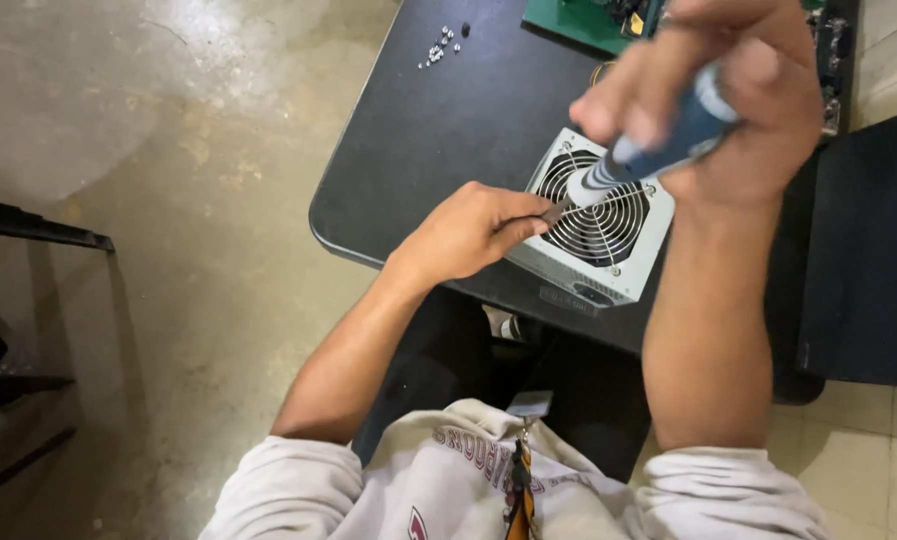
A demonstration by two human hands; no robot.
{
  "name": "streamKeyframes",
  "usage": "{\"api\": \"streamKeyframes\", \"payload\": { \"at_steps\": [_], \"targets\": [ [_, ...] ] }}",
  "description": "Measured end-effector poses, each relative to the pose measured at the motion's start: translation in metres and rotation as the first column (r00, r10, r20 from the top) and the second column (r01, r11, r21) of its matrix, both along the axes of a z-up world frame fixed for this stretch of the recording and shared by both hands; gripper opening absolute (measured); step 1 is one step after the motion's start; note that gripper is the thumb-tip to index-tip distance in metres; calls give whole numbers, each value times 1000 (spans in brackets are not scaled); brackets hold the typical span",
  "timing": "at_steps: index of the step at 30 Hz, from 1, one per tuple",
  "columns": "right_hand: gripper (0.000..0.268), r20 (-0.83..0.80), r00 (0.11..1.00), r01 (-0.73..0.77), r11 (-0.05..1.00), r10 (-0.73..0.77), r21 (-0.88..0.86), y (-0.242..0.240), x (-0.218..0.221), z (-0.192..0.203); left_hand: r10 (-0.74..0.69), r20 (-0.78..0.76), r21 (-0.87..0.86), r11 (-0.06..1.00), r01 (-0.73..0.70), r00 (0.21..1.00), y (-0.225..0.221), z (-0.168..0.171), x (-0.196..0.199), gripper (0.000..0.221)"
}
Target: Disassembling a computer power supply unit by removing screws and opening the metal casing.
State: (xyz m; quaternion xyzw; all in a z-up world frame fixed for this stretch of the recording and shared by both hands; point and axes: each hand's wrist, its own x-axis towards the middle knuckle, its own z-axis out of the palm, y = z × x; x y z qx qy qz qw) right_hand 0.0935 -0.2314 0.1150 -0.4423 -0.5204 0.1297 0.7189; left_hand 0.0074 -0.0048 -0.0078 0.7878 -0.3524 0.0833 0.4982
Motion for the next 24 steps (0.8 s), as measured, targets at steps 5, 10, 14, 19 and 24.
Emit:
{"api": "streamKeyframes", "payload": {
  "at_steps": [5,10,14,19,24],
  "targets": [
    [45,142,732,674,739,-666,-5,27,-56,24,164,-57,-21,986,-166,985,-9,-12,2,13],
    [58,98,593,787,601,-799,139,48,-67,-1,244,-27,-53,968,-245,969,-14,-17,-2,23],
    [34,-4,650,760,650,-760,-6,53,-73,-48,236,33,173,956,-238,971,-5,-24,-5,17],
    [23,-149,664,745,665,-732,51,40,-65,-101,250,39,310,918,-249,968,-1,-17,-10,10],
    [35,-78,928,367,930,-366,0,32,-45,-101,250,-24,418,882,-217,968,-3,-10,-11,13]
  ]
}}
